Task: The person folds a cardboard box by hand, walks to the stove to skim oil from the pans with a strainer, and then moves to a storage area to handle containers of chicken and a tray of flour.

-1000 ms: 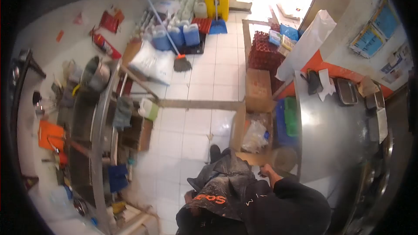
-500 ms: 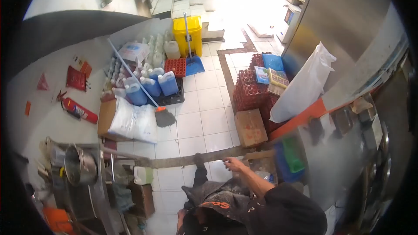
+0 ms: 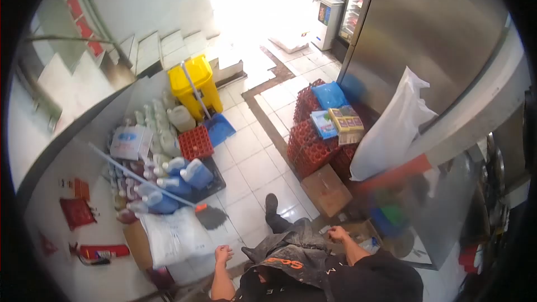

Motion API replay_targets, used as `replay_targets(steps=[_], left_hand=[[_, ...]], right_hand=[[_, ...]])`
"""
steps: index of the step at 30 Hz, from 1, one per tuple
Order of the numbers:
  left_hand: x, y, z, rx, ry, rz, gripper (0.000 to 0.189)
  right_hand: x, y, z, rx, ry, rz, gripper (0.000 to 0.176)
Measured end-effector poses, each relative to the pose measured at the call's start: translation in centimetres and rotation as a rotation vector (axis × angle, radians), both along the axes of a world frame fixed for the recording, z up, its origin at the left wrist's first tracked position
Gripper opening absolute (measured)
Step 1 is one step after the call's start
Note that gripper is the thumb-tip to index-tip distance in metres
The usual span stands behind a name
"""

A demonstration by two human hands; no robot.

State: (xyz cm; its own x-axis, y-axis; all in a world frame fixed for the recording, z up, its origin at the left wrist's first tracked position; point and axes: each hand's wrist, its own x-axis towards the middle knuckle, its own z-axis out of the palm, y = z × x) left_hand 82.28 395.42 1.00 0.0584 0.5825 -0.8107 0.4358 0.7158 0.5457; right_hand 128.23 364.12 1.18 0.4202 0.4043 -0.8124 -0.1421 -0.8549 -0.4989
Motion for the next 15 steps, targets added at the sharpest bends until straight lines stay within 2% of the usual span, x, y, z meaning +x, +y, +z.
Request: replay_targets(steps=[2, 4, 7, 8, 10, 12, 13, 14, 15], left_hand=[[3.0, 7.0, 1.0, -0.016, 0.037, 0.011, 0.031], [6.2, 12.6, 0.8, -0.019, 0.045, -0.020, 0.030], [11.5, 19.6, 0.4, -0.018, -0.007, -0.039, 0.029], [13.8, 21.6, 0.3, 0.009, -0.052, -0.020, 0.029], [15.5, 24.3, -0.7, 0.000, -0.094, -0.011, 0.028], [17.8, 28.9, -4.3, 0.028, -0.198, -0.283, 0.026], [19.7, 29.0, -5.2, 0.162, 0.098, -0.348, 0.022], [21.3, 30.6, -4.9, 0.350, 0.083, -0.445, 0.020], [22.5, 32.9, -4.6, 0.249, 0.135, -0.448, 0.019]], right_hand=[[1.2, 3.5, -1.8, -0.111, 0.064, 0.062, 0.033], [2.6, 7.8, -3.3, -0.124, 0.111, -0.011, 0.030], [7.4, 16.0, -7.5, -0.042, -0.115, 0.224, 0.036], [9.0, 20.6, -4.4, -0.066, -0.012, 0.092, 0.031], [13.4, 29.0, -1.9, -0.081, -0.013, 0.177, 0.029], [16.9, 37.3, 0.7, 0.153, 0.001, -0.085, 0.029], [18.9, 41.3, 2.0, 0.262, -0.080, -0.052, 0.032], [20.8, 45.1, 3.1, 0.310, -0.171, -0.032, 0.031], [22.6, 48.6, 4.3, 0.306, -0.178, -0.036, 0.031]])
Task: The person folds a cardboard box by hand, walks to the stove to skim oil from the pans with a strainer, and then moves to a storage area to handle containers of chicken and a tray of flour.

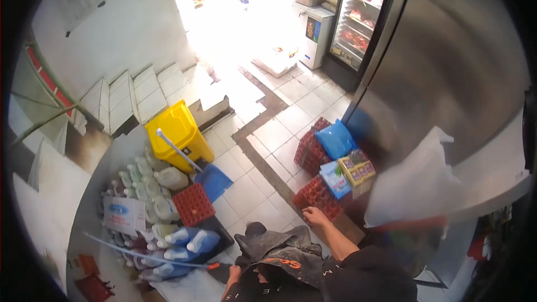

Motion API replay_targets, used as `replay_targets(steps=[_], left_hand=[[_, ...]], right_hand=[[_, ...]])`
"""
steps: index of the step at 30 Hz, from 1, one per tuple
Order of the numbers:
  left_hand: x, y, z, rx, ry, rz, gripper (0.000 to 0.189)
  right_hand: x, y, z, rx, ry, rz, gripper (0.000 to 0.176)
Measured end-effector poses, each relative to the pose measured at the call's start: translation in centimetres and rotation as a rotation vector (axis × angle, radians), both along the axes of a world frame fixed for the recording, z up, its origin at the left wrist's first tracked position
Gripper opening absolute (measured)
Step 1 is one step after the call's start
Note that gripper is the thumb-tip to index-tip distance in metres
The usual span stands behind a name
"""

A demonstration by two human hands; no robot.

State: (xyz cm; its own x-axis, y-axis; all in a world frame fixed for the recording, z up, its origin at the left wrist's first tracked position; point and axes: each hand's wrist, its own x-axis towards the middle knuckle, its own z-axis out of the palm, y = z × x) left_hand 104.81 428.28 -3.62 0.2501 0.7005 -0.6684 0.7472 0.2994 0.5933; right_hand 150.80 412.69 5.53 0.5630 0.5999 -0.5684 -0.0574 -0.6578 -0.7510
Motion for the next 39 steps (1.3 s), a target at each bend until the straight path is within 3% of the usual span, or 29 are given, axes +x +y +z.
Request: replay_targets(steps=[2, 6, 7, 9, 12, 13, 15, 17, 18, 20, 23, 27, 29, 30, 31, 33, 34, 35, 39], left_hand=[[2.9, 4.8, -0.3, -0.113, 0.015, 0.014, 0.019], [8.3, 15.7, -0.1, -0.205, 0.007, -0.034, 0.018], [9.9, 19.0, 0.2, -0.227, -0.005, -0.043, 0.018], [13.2, 25.7, 1.2, -0.314, -0.084, -0.016, 0.017], [19.6, 37.7, 2.1, -0.920, -0.483, 0.210, 0.016], [22.0, 39.9, 2.6, -0.932, -0.464, 0.202, 0.016], [29.7, 46.1, 2.5, -0.351, -0.123, 0.038, 0.024], [36.6, 52.0, 4.0, -0.294, -0.178, 0.023, 0.023], [39.5, 55.3, 2.0, -0.202, -0.173, -0.046, 0.024], [46.6, 60.2, 3.7, -0.198, -0.097, -0.135, 0.025], [57.1, 64.8, 4.4, -0.191, -0.094, -0.163, 0.034], [68.8, 66.9, 4.7, -0.358, -0.084, -0.185, 0.040], [74.7, 67.3, 5.4, -0.338, -0.093, -0.227, 0.039], [76.2, 67.2, 5.4, -0.344, -0.090, -0.240, 0.038], [76.9, 66.7, 6.0, -0.366, -0.072, -0.237, 0.038], [82.3, 67.5, 7.5, -0.275, -0.027, -0.362, 0.036], [84.2, 68.0, 7.2, -0.267, -0.007, -0.392, 0.034], [86.0, 68.8, 6.4, -0.267, 0.017, -0.413, 0.033], [93.5, 72.8, 3.2, -0.280, 0.122, -0.487, 0.029]], right_hand=[[3.1, 6.6, 3.3, 0.088, 0.021, -0.060, 0.030], [8.9, 14.3, 0.4, 0.069, -0.030, -0.070, 0.026], [10.2, 15.4, -0.9, 0.063, -0.258, 0.031, 0.030], [11.7, 16.7, -1.1, -0.091, -0.035, -0.045, 0.029], [13.8, 17.9, -2.7, -0.154, 0.089, -0.130, 0.027], [13.7, 18.3, -1.5, -0.146, 0.035, -0.207, 0.027], [15.9, 20.9, -1.0, -0.129, -0.026, -0.303, 0.027], [17.1, 20.9, -3.5, -0.184, 0.003, -0.391, 0.029], [18.0, 21.7, -3.5, -0.188, 0.008, -0.410, 0.029], [21.0, 23.3, -3.6, -0.305, 0.011, -0.370, 0.030], [25.7, 24.4, -9.7, -0.312, 0.120, -0.456, 0.026], [37.1, 29.1, -9.5, -0.297, 0.130, -0.437, 0.025], [44.8, 32.1, -11.6, -0.187, -0.166, -0.300, 0.030], [48.9, 33.8, -12.6, -0.275, -0.132, -0.316, 0.028], [53.0, 36.3, -8.8, -0.160, -0.212, -0.359, 0.026], [61.6, 41.5, -2.3, -0.066, -0.093, -0.471, 0.025], [65.9, 43.3, -2.5, -0.001, 0.035, -0.559, 0.026], [69.5, 45.5, 0.8, -0.055, -0.055, -0.515, 0.028], [82.1, 51.2, 2.2, 0.013, 0.068, -0.566, 0.033]])
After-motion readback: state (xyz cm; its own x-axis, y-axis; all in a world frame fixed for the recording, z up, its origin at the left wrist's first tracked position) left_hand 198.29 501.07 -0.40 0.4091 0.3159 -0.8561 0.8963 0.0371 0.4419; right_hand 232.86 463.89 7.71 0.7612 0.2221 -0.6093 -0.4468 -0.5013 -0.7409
